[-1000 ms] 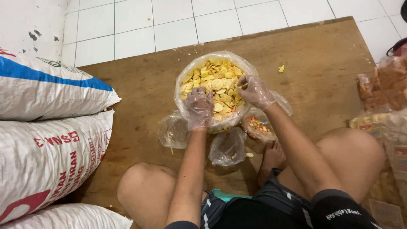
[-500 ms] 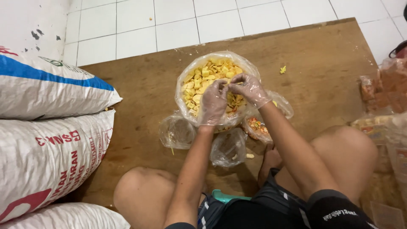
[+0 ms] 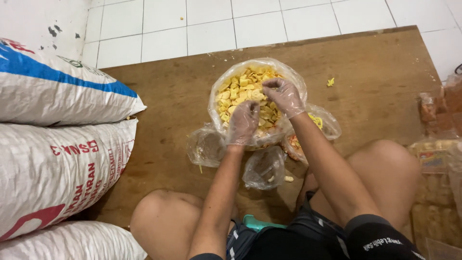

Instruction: Packaging chips from a large bag into smaller individual bags by hand.

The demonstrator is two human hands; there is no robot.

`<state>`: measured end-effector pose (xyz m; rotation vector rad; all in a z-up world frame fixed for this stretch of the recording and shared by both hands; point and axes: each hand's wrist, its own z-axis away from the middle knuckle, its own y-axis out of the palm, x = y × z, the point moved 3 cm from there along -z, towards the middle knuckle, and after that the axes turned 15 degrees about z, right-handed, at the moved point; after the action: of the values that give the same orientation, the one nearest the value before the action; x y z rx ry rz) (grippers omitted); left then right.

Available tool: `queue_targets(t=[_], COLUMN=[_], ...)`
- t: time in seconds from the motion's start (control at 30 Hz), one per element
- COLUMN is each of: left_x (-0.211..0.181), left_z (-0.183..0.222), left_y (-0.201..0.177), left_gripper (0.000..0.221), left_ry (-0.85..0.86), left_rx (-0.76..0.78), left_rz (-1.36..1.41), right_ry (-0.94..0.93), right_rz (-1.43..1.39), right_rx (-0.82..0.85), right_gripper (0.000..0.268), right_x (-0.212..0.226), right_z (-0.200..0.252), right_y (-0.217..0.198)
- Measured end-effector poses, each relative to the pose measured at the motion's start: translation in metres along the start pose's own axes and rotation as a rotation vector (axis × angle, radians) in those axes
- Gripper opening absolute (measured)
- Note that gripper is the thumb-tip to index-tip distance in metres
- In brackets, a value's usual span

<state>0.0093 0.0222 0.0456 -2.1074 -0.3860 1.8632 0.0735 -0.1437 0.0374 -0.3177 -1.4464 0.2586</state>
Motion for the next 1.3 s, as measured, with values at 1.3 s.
queue_targets(t=[1.3], left_x=[0.023], left_z=[-0.012], left_y=[-0.019], left_gripper=[0.026], left_ry=[0.157], left_rx=[-0.179], left_rz=[-0.45], right_ry=[-0.167], right_rz=[1.116], right_rx=[-0.113], right_gripper=[0.036], right_x=[-0.06], right_z=[-0.034], right_y=[-0.017])
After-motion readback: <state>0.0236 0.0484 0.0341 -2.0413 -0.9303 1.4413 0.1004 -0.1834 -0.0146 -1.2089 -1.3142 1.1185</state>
